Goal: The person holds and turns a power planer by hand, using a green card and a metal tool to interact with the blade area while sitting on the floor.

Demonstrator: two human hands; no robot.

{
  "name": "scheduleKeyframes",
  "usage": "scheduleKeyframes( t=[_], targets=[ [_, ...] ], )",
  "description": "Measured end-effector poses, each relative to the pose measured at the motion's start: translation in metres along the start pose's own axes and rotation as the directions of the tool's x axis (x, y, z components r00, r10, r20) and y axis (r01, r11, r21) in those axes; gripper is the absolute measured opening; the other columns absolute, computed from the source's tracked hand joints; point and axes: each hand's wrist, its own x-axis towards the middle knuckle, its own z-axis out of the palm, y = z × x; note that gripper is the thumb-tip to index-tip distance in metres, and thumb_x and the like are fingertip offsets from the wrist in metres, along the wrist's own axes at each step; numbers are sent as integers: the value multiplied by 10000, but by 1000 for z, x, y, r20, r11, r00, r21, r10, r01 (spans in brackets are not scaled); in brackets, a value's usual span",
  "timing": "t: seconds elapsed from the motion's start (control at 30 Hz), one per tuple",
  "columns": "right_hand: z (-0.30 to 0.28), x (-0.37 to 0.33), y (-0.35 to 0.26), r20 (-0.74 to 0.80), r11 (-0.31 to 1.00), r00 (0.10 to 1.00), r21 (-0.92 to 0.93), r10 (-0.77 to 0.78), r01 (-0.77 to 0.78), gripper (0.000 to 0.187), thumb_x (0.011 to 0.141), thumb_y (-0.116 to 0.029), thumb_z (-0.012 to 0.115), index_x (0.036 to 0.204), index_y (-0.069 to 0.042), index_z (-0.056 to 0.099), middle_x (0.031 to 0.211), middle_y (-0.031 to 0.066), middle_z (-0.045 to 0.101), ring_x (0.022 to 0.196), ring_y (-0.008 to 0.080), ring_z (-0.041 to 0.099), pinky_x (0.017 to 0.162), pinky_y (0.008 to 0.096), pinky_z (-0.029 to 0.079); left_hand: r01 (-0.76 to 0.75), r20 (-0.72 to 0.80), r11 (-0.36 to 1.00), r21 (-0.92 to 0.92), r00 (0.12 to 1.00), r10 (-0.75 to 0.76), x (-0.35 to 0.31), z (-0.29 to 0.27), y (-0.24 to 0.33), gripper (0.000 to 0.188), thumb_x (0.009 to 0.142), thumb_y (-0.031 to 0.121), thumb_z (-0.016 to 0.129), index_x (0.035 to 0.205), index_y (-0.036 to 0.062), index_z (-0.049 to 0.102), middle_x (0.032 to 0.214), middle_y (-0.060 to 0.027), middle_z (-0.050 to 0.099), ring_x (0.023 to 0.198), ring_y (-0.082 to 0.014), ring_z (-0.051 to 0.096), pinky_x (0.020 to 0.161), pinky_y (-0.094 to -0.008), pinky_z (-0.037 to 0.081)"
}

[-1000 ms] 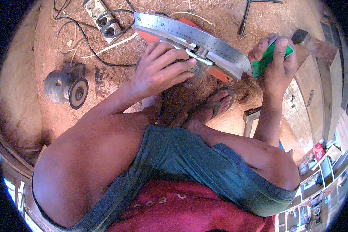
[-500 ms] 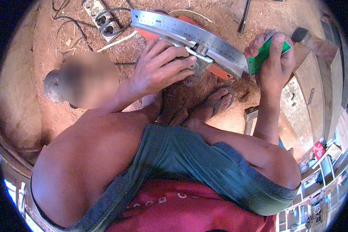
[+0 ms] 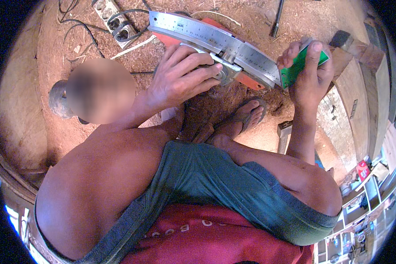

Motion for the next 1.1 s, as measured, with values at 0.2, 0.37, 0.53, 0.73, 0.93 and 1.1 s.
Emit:
scheduleKeyframes(
  t=[0.2, 0.37, 0.53, 0.73, 0.93, 1.1],
  targets=[
    [4, 0, 3, -78, 1000, 997, -15, -1, -1, 461, 1188, -389, 498, 966, -9, 639, 725, 92, 669, 615, 173, 658, 588, 320, 555, 6, -3, 1000, -3, 1000, -6, 1, -2, 1, 384, 768, 240, 932, 1122, 142, 822, 1149, 30, 715, 1013, -234, 647, 864, -410, 519],
    [-1, -2, 3, -26, 1000, 1000, 5, 0, 0, 404, 1185, -375, 510, 1037, -12, 609, 786, 92, 645, 662, 181, 633, 621, 341, 551, -2, -4, 1000, 8, 1000, 2, 1, -2, 1, 393, 765, 242, 933, 1129, 145, 822, 1148, 33, 716, 1010, -236, 646, 859, -410, 518],
    [-1, -2, 3, -9, 999, 1000, 30, 18, -18, 366, 1180, -370, 524, 1104, -17, 583, 849, 92, 623, 711, 186, 608, 660, 362, 547, 0, -4, 1000, 4, 1000, 0, 2, -1, 1, 397, 757, 243, 937, 1126, 148, 823, 1148, 35, 716, 1005, -233, 643, 853, -407, 517],
    [5, -1, 1, -119, 1000, 993, 14, 22, -21, 421, 1177, -378, 529, 1032, 4, 631, 756, 109, 682, 625, 188, 665, 585, 333, 564, 4, -1, 1000, 3, 1000, -4, 1, -2, 2, 398, 754, 241, 940, 1122, 147, 824, 1153, 32, 718, 1010, -234, 643, 857, -409, 517],
    [-1, -3, 1, -15, 998, 999, 52, 29, -28, 375, 1176, -370, 537, 1090, -9, 590, 849, 93, 628, 709, 184, 612, 656, 363, 555, 5, 9, 1000, 2, 1000, -5, 1, -3, 2, 397, 755, 242, 940, 1123, 146, 824, 1154, 28, 719, 1017, -235, 646, 869, -411, 513],
    [2, -3, -1, -42, 998, 998, 26, 50, -49, 372, 1181, -356, 526, 1075, -6, 589, 828, 94, 622, 692, 186, 607, 647, 365, 554, 3, 7, 1000, 0, 1000, -3, 1, -2, 1, 394, 756, 243, 939, 1122, 150, 824, 1153, 28, 719, 1024, -237, 649, 867, -410, 512]
  ],
)
